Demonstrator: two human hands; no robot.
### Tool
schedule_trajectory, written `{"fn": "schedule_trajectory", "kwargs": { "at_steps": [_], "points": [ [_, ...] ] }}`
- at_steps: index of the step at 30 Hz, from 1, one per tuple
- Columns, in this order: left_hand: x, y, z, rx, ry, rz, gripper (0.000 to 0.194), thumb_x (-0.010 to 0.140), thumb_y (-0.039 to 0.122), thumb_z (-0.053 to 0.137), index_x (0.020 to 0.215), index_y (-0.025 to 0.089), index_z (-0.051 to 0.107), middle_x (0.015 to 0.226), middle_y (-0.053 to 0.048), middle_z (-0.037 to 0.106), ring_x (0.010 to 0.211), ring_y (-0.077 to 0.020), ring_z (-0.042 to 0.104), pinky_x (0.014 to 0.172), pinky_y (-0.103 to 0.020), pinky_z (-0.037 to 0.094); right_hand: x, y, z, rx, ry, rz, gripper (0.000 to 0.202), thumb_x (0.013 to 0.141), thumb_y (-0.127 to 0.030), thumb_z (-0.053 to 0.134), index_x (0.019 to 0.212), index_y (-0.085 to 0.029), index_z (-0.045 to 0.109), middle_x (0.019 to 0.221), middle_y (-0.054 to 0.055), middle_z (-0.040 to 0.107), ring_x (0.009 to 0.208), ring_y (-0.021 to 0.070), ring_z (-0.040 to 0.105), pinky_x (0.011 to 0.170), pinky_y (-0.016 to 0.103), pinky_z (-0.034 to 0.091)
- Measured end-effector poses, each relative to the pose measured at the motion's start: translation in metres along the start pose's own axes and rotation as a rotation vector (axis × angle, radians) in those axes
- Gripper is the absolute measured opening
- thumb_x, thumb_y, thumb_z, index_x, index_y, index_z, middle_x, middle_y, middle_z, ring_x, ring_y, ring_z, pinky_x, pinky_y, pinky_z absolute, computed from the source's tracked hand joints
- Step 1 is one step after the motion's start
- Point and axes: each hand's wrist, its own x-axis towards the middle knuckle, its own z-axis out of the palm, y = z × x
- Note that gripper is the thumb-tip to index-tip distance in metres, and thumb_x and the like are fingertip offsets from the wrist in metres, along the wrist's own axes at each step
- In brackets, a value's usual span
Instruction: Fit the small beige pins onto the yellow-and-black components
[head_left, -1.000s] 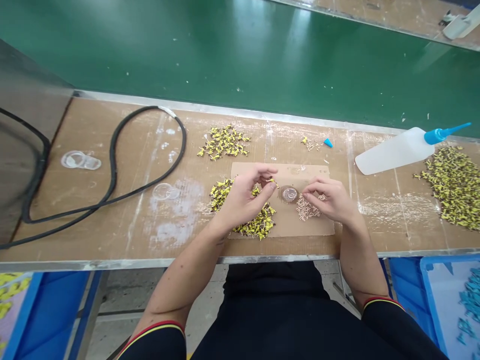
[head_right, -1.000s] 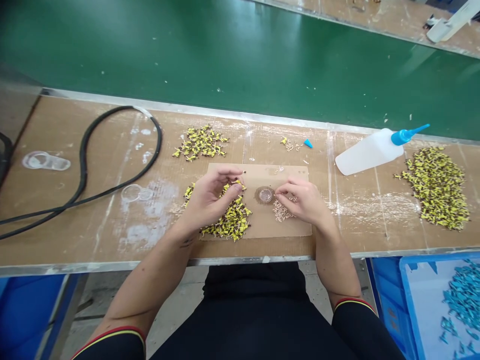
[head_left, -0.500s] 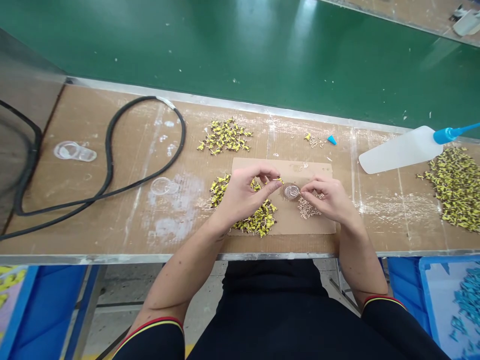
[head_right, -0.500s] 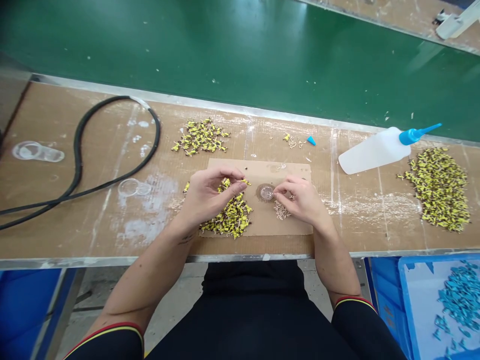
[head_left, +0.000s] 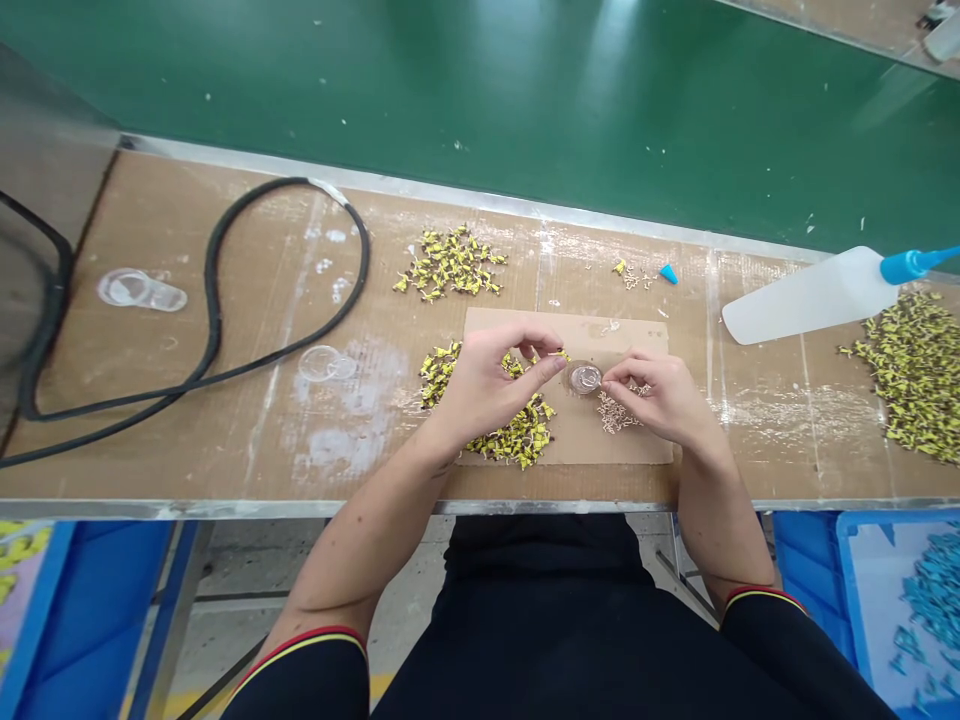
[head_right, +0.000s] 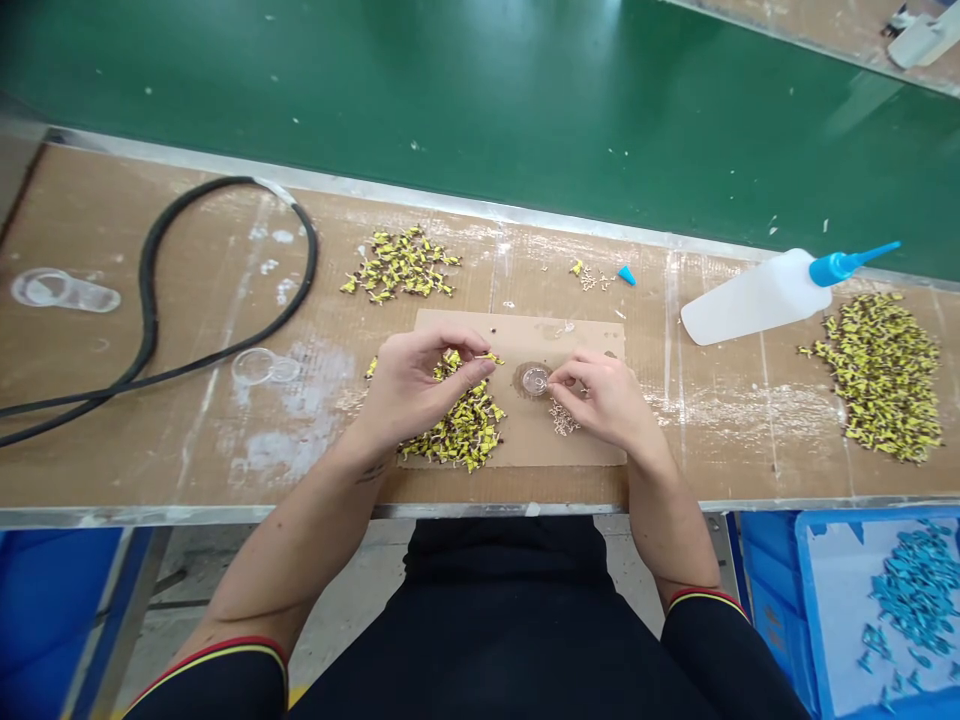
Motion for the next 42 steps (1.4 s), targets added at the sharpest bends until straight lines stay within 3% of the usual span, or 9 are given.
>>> {"fn": "schedule_trajectory", "kwargs": {
  "at_steps": [16, 42],
  "points": [
    [0.0011, -0.0008, -0.0005, -0.007, -0.004, 0.056, 0.004, 0.085, 0.020, 0.073, 0.087, 0.018, 0.070, 0.080, 0.001, 0.075, 0.072, -0.0115, 0.068, 0.069, -0.023, 0.054, -0.0006, -0.0008, 0.0005, -0.025, 0.007, 0.020, 0.015, 0.091, -0.023, 0.065, 0.079, -0.020, 0.074, 0.081, 0.003, 0.074, 0.072, 0.0162, 0.066, 0.069, 0.030, 0.046],
    [0.0014, 0.0026, -0.0017, 0.024, -0.028, 0.024, 0.005, 0.086, 0.024, 0.071, 0.086, 0.018, 0.070, 0.080, -0.001, 0.076, 0.072, -0.0134, 0.069, 0.072, -0.027, 0.056, -0.0018, -0.0038, 0.0014, -0.074, 0.004, 0.025, 0.015, 0.091, -0.023, 0.064, 0.081, -0.021, 0.074, 0.083, 0.003, 0.074, 0.072, 0.0172, 0.066, 0.072, 0.032, 0.046]
  ]
}}
